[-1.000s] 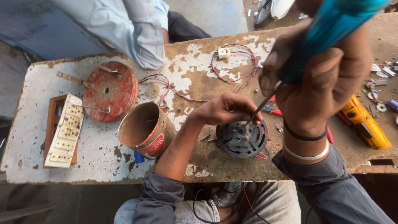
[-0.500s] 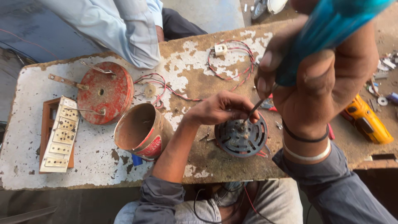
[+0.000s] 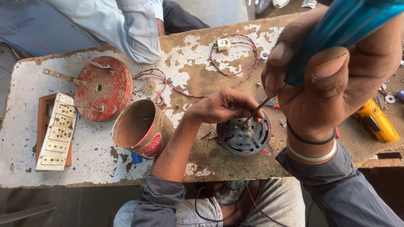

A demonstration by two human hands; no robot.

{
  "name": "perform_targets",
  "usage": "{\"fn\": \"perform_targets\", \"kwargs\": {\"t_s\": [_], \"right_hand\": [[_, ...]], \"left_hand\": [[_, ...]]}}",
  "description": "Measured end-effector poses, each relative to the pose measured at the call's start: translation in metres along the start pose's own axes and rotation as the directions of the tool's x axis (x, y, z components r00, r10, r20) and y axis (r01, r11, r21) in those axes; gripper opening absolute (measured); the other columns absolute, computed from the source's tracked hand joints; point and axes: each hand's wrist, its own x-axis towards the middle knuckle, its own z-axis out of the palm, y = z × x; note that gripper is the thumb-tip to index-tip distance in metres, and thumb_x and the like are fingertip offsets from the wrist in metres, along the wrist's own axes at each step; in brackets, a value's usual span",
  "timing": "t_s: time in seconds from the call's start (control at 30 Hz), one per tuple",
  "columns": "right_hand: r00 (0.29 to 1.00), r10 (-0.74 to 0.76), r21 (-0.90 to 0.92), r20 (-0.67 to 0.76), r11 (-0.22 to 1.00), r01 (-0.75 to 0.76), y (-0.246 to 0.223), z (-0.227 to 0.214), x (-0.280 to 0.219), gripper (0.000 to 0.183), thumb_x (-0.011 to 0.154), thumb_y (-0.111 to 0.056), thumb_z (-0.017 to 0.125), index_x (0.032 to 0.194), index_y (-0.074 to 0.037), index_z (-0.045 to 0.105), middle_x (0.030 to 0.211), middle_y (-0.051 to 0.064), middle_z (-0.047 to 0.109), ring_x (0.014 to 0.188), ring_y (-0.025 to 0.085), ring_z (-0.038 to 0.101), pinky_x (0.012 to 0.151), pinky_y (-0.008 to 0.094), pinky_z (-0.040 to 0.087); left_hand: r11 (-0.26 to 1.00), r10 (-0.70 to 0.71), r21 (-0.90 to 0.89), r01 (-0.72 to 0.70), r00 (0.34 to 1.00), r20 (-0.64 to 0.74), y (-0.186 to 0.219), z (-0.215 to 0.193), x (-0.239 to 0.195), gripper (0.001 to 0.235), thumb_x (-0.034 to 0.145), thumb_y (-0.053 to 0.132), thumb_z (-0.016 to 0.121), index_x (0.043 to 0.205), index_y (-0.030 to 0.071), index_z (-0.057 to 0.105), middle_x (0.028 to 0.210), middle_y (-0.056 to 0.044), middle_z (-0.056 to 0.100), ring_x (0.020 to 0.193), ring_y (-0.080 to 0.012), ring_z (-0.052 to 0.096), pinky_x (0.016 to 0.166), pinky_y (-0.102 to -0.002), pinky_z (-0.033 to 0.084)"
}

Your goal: The person disassembles a small red cylindrical motor, removes screws from a metal plate, and uses pliers to strip and adjust wires on the stator. They then reassemble the motor components and wrap the stator windings with tape.

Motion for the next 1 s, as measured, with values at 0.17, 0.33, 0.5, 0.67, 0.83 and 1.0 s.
{"fn": "perform_targets", "kwargs": {"t_s": [0.17,0.33,0.5,0.67,0.83,1.0], "right_hand": [[0.998,0.008,-0.001,0.057,1.000,-0.008,-0.002,0.001,0.002,0.044,0.113,-0.028,0.069,0.139,-0.001,0.046,0.090,0.025,0.062,0.057,0.027,0.057,0.052,0.035,0.047],[0.997,0.031,-0.032,0.064,0.999,-0.029,-0.005,0.002,-0.004,0.043,0.118,-0.028,0.068,0.142,-0.001,0.046,0.095,0.023,0.062,0.060,0.025,0.059,0.057,0.035,0.048],[0.984,0.078,-0.038,0.161,0.997,-0.073,-0.002,0.002,-0.005,0.044,0.117,-0.038,0.064,0.135,0.000,0.049,0.090,0.018,0.062,0.059,0.020,0.058,0.058,0.032,0.047],[0.922,0.227,0.172,0.315,0.941,-0.290,0.009,-0.006,0.018,0.067,0.109,-0.064,0.046,0.114,0.002,0.055,0.064,0.009,0.057,0.051,0.019,0.052,0.052,0.032,0.043],[0.901,0.151,0.125,0.407,0.968,-0.218,0.022,-0.016,0.039,0.072,0.102,-0.072,0.044,0.096,-0.002,0.057,0.065,0.012,0.056,0.052,0.021,0.053,0.053,0.032,0.044],[0.899,0.096,-0.019,0.428,0.995,-0.097,0.015,-0.028,0.045,0.052,0.094,-0.048,0.073,0.087,0.001,0.060,0.083,0.015,0.057,0.067,0.023,0.059,0.060,0.030,0.051]], "left_hand": [[1.000,0.003,-0.001,-0.003,1.000,0.007,0.000,-0.001,0.001,0.018,0.106,-0.001,0.062,0.123,-0.002,0.068,0.116,-0.008,0.074,0.115,-0.0145,0.069,0.106,-0.031,0.057],[1.000,-0.002,0.009,0.002,1.000,0.016,0.002,-0.001,0.002,0.019,0.106,0.000,0.062,0.124,-0.002,0.068,0.117,-0.008,0.074,0.116,-0.0153,0.069,0.106,-0.031,0.057],[1.000,0.005,0.016,-0.005,1.000,0.028,0.008,0.001,0.000,0.020,0.107,0.003,0.062,0.125,-0.003,0.068,0.118,-0.009,0.074,0.117,-0.0160,0.070,0.107,-0.033,0.057],[0.999,0.010,-0.031,-0.009,0.999,0.043,0.006,0.004,0.001,0.023,0.106,0.005,0.063,0.127,-0.002,0.067,0.119,-0.011,0.075,0.118,-0.0171,0.071,0.109,-0.033,0.057],[0.994,0.099,0.048,-0.095,0.992,-0.079,-0.009,0.003,0.006,0.016,0.098,0.004,0.074,0.112,-0.001,0.071,0.106,-0.009,0.077,0.101,-0.0135,0.074,0.096,-0.031,0.062],[0.985,0.155,0.111,-0.130,0.955,-0.255,-0.027,0.009,0.013,0.025,0.086,0.014,0.088,0.086,0.008,0.063,0.084,0.000,0.071,0.073,-0.0015,0.063,0.062,-0.018,0.052]]}}
